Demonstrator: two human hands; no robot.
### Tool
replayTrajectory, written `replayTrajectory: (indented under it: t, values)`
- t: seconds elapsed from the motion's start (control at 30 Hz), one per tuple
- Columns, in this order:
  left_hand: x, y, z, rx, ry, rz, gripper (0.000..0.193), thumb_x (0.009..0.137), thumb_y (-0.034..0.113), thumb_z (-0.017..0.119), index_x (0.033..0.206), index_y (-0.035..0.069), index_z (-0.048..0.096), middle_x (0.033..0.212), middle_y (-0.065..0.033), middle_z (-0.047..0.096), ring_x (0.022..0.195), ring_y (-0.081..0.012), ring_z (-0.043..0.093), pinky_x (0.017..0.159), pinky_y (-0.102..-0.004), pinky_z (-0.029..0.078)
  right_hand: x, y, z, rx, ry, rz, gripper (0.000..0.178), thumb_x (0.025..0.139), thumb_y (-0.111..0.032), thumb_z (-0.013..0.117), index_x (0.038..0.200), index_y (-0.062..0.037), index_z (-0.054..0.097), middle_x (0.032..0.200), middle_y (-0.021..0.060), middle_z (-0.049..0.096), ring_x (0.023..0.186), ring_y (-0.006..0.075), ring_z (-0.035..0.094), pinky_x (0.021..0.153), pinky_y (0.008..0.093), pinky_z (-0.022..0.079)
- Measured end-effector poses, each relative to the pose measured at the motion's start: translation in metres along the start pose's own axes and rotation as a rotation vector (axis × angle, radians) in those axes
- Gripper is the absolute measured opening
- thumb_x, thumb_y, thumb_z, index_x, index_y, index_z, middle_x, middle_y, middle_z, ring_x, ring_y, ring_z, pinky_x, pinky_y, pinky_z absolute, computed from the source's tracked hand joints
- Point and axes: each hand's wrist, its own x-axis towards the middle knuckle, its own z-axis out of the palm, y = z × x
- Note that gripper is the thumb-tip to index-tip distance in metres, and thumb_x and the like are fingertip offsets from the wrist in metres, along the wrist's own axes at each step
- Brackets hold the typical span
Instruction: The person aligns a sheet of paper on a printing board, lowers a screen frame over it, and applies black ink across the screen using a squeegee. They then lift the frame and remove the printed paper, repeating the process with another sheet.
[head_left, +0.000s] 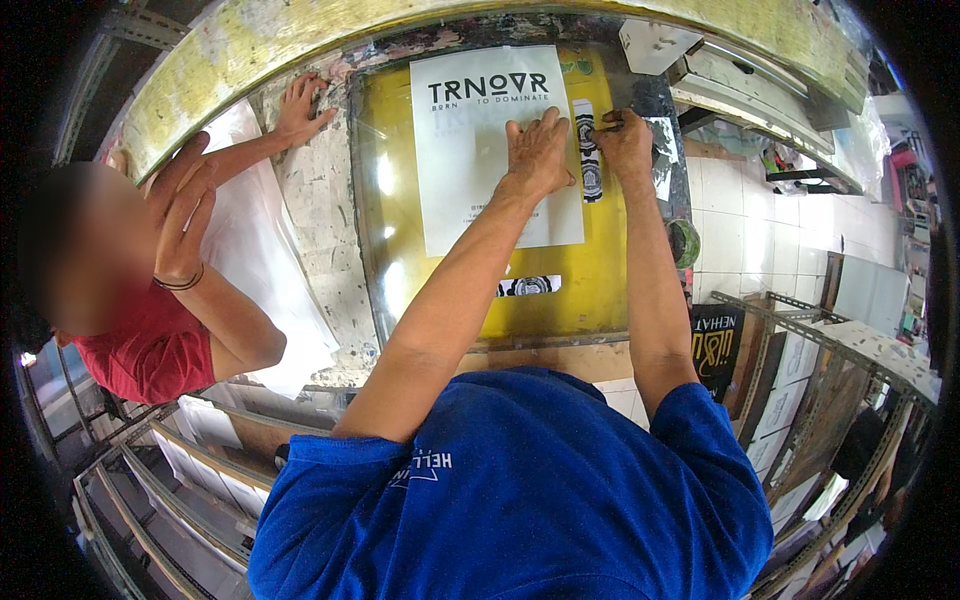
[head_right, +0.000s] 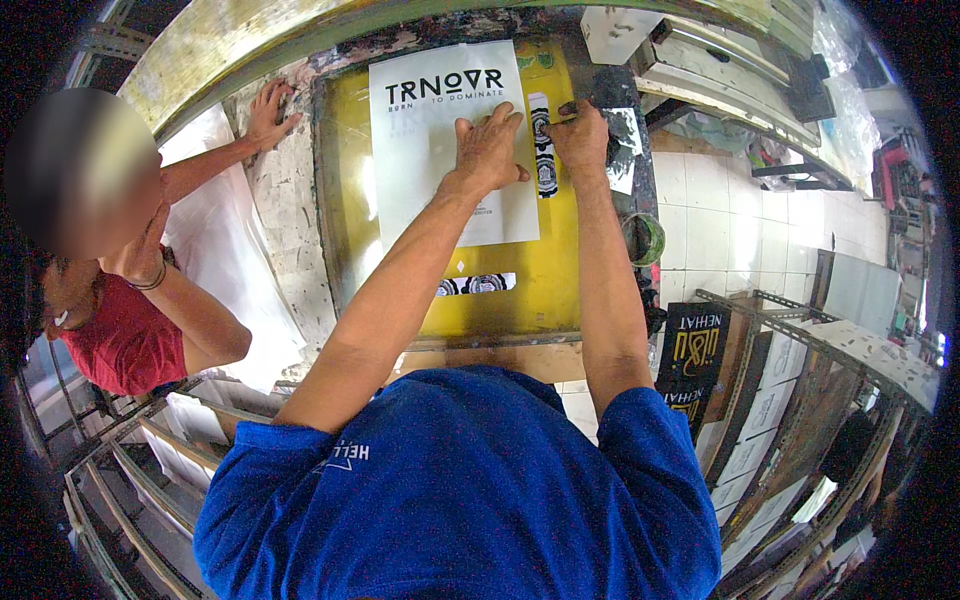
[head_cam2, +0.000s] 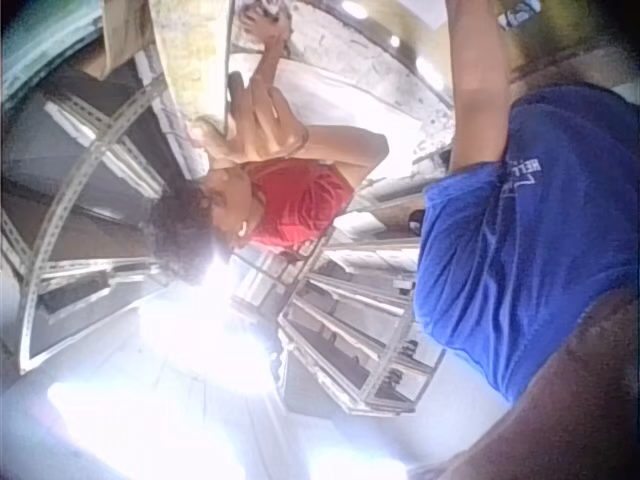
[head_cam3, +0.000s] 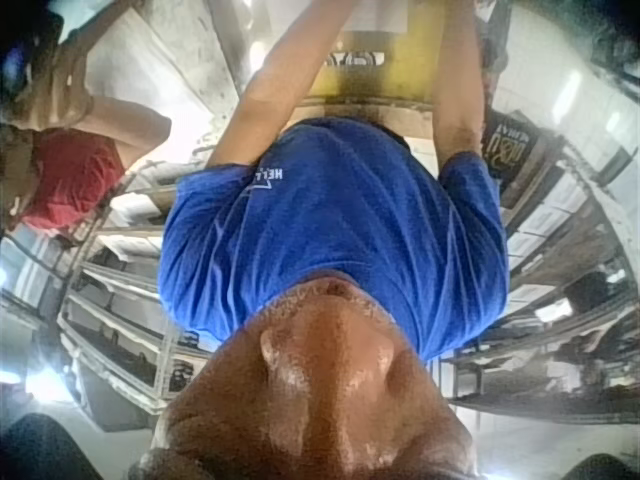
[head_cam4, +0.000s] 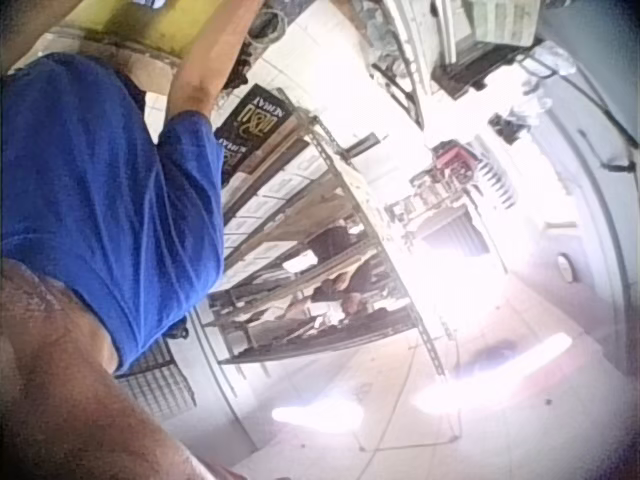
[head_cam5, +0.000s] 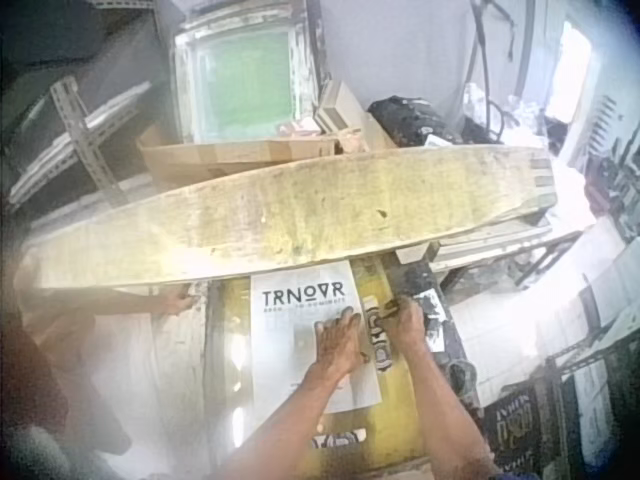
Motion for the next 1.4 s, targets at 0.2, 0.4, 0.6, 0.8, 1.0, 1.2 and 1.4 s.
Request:
replayTrajectory:
  t: [0.2,0.4,0.6,0.8,1.0,1.2,1.4]
  values:
    - [-0.001,0.001,-0.001,-0.002,0.005,0.005,0.099,0.056,0.037,0.098,0.141,0.008,0.056,0.147,-0.006,0.051,0.127,-0.0208,0.058,0.095,-0.0457,0.031,-0.002,-0.001,0.002,-0.034,0.045,-0.099,0.043,0.067,-0.012,0.089,0.103,0.0018,0.071,0.087,0.0166,0.076,0.082,0.0272,0.076,0.075,0.0371,0.059]
    - [-0.002,0.001,-0.002,-0.015,0.011,0.005,0.099,0.055,0.037,0.099,0.14,0.008,0.057,0.146,-0.0058,0.051,0.127,-0.0207,0.058,0.095,-0.0456,0.031,-0.005,-0.004,0.003,-0.032,0.03,-0.07,0.045,0.065,-0.013,0.091,0.103,0.0015,0.071,0.087,0.0177,0.076,0.08,0.0274,0.075,0.074,0.0371,0.058]
    - [-0.001,0.0,-0.001,-0.016,0.014,0.002,0.099,0.055,0.037,0.099,0.14,0.008,0.057,0.145,-0.0054,0.052,0.126,-0.0206,0.058,0.093,-0.046,0.031,-0.007,-0.007,-0.001,-0.087,0.031,-0.096,0.048,0.065,-0.015,0.091,0.104,0.0009,0.07,0.087,0.0183,0.075,0.08,0.0271,0.075,0.072,0.037,0.058]
    - [-0.001,0.002,0.0,-0.007,0.031,0.018,0.097,0.054,0.036,0.099,0.137,0.007,0.058,0.144,-0.0063,0.053,0.124,-0.0215,0.059,0.092,-0.0464,0.032,-0.005,0.002,0.001,0.012,0.003,-0.067,0.048,0.063,-0.014,0.092,0.103,0.0004,0.069,0.086,0.0199,0.075,0.08,0.0295,0.075,0.073,0.0377,0.057]
    - [-0.001,-0.001,0.001,-0.013,0.033,0.014,0.096,0.054,0.035,0.099,0.136,0.007,0.059,0.145,-0.0067,0.052,0.124,-0.0224,0.059,0.092,-0.0465,0.032,-0.01,-0.008,-0.001,-0.06,0.021,-0.104,0.05,0.063,-0.014,0.092,0.105,0.0004,0.069,0.086,0.0205,0.075,0.082,0.0314,0.075,0.074,0.0391,0.058]
    - [-0.002,0.002,0.0,-0.019,0.027,0.006,0.099,0.054,0.035,0.099,0.14,0.008,0.057,0.148,-0.0065,0.05,0.127,-0.0219,0.058,0.094,-0.0464,0.032,-0.008,-0.004,0.006,-0.13,0.065,-0.113,0.049,0.063,-0.021,0.092,0.102,-0.0042,0.068,0.087,0.0237,0.074,0.089,0.0402,0.073,0.079,0.0463,0.059]
    - [-0.001,0.0,0.001,-0.032,0.022,0.001,0.101,0.054,0.034,0.099,0.141,0.008,0.056,0.148,-0.0066,0.051,0.129,-0.0218,0.057,0.095,-0.0462,0.032,-0.011,-0.016,0.007,-0.241,0.042,-0.073,0.056,0.065,-0.023,0.091,0.111,-0.0061,0.065,0.095,0.0234,0.074,0.091,0.0411,0.073,0.079,0.0482,0.059]
